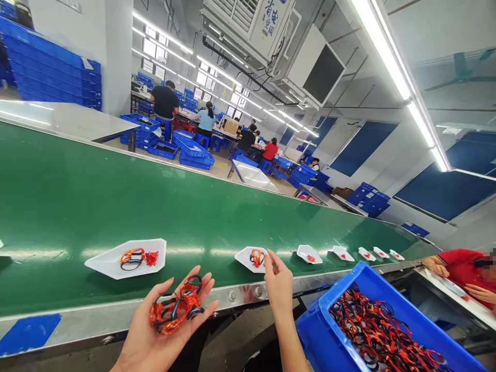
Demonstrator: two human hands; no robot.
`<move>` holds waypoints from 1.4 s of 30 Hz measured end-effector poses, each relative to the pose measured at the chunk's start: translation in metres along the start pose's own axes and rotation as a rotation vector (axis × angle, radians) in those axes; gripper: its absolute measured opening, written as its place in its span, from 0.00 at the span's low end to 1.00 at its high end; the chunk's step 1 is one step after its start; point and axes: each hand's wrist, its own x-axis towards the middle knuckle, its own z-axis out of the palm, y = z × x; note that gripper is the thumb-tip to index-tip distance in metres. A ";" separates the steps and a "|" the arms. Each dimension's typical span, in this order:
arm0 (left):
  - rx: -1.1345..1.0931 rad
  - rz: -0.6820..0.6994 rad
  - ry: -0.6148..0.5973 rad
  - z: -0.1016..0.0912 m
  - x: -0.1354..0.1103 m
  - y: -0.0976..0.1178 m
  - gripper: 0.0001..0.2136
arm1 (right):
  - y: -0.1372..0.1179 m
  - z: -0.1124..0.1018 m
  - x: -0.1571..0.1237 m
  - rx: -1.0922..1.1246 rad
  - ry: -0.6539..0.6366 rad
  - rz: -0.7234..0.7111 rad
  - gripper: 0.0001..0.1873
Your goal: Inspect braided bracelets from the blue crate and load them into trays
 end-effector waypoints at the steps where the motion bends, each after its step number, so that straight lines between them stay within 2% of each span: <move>1: 0.000 -0.001 -0.002 0.000 0.000 0.000 0.25 | -0.008 -0.001 -0.004 -0.061 -0.010 -0.028 0.27; 3: 0.003 -0.001 -0.001 -0.001 0.000 -0.001 0.25 | -0.027 0.000 -0.022 -0.111 -0.119 -0.060 0.24; 7: 0.057 0.006 -0.017 -0.003 0.002 -0.002 0.25 | -0.058 0.015 -0.073 -0.079 -0.548 -0.204 0.14; 9: 0.077 0.004 -0.023 -0.003 0.002 -0.002 0.25 | -0.061 0.023 -0.091 -0.089 -0.621 -0.307 0.11; 11: 0.065 -0.003 -0.010 -0.001 0.001 -0.001 0.25 | -0.056 0.027 -0.097 -0.070 -0.568 -0.335 0.06; 12: 0.052 -0.007 0.003 0.001 0.000 -0.001 0.25 | -0.053 0.027 -0.097 -0.033 -0.537 -0.292 0.06; 17: 0.018 -0.013 0.043 0.008 -0.005 -0.003 0.26 | -0.044 0.020 -0.087 0.330 -0.574 0.282 0.15; 19: 0.013 -0.017 0.034 0.008 -0.005 -0.005 0.26 | -0.044 0.019 -0.088 0.465 -0.586 0.411 0.17; 21: 0.004 -0.025 0.022 0.007 -0.006 -0.007 0.27 | -0.043 0.019 -0.090 0.560 -0.578 0.472 0.17; 25: 0.004 -0.033 0.012 0.005 -0.006 -0.006 0.27 | -0.040 0.022 -0.093 0.627 -0.558 0.538 0.18; 42: 0.055 0.013 0.064 0.006 -0.002 -0.011 0.26 | -0.035 0.018 -0.093 0.694 -0.548 0.580 0.17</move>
